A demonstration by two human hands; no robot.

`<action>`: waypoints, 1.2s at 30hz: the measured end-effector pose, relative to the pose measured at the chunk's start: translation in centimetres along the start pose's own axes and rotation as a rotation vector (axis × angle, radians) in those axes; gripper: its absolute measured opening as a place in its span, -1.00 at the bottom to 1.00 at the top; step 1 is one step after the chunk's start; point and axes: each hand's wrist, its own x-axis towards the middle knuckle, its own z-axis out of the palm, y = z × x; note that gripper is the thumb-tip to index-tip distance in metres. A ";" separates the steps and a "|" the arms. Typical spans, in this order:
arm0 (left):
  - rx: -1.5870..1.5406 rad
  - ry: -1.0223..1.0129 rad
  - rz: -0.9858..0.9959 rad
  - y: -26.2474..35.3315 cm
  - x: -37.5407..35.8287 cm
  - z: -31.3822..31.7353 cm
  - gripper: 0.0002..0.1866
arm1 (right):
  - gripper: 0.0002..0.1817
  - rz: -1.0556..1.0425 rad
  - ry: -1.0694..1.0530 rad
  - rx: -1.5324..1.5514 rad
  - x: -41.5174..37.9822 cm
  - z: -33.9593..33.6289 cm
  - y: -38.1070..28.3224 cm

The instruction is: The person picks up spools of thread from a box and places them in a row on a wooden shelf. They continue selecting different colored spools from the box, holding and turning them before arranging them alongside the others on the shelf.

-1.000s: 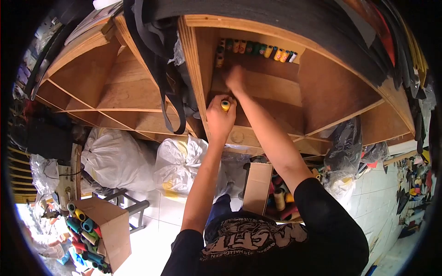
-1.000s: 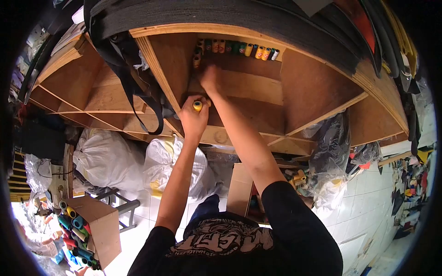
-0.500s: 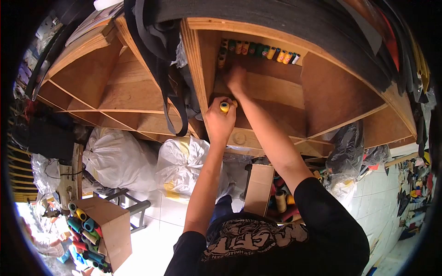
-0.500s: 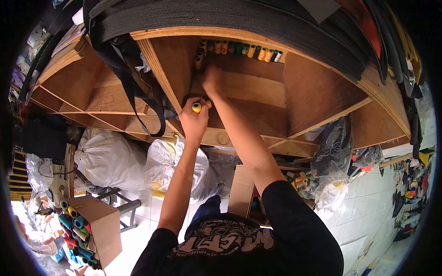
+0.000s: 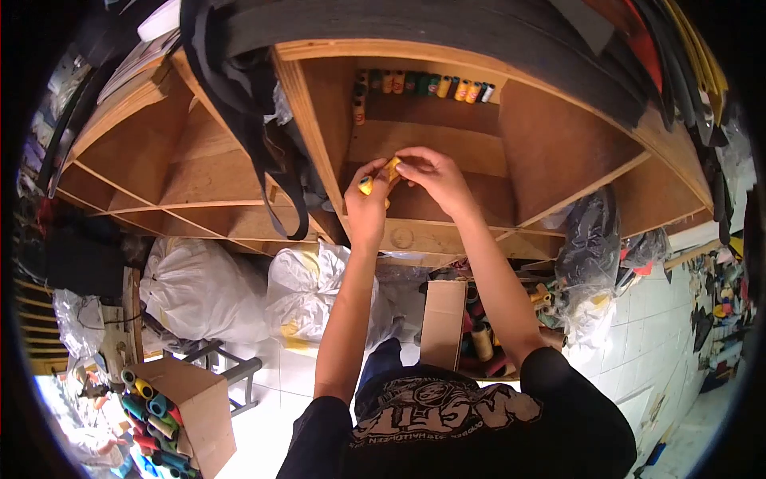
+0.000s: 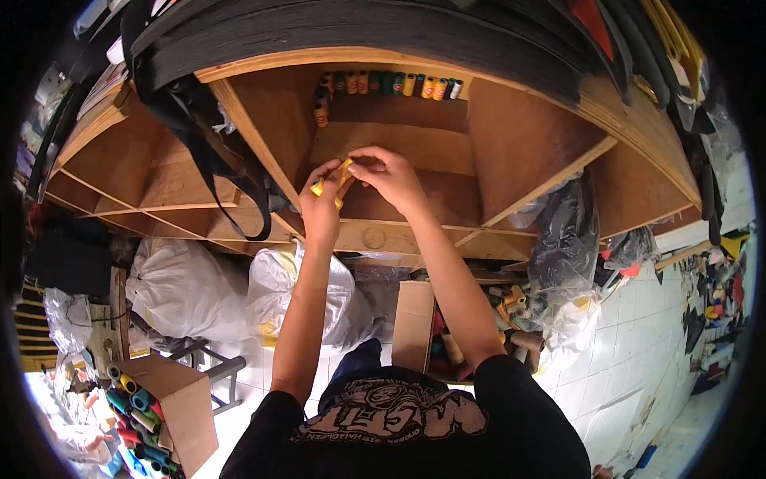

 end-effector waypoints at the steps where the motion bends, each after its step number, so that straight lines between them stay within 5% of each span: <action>1: -0.109 -0.030 -0.018 0.3 -0.5 0.4 -0.72 | -0.67 -0.031 0.001 0.032 -0.3 -0.3 0.1; 6: -0.045 -0.201 -0.182 1.9 -1.2 0.2 -0.67 | -0.67 -0.157 -0.039 0.127 -0.3 -1.6 -0.4; 18: -0.378 -0.136 -0.542 2.7 -0.6 0.7 -0.61 | -0.67 0.015 -0.078 0.423 -0.8 -1.1 0.0; 24: -0.094 -0.103 -0.281 2.2 -1.1 1.0 -0.70 | -0.77 0.069 0.080 0.351 -0.6 -1.4 0.3; 31: -0.072 -0.131 -0.310 2.1 -1.0 1.4 -0.70 | -0.70 -0.033 0.027 0.463 -0.7 -0.7 0.3; 34: 0.081 -0.144 -0.225 2.3 -1.3 1.8 -0.66 | -0.69 -0.055 0.118 0.301 -1.2 -0.8 0.4; 36: 0.169 -0.153 -0.128 2.4 -1.3 1.5 -0.64 | -0.65 -0.115 -0.010 -0.039 -1.5 -1.7 0.4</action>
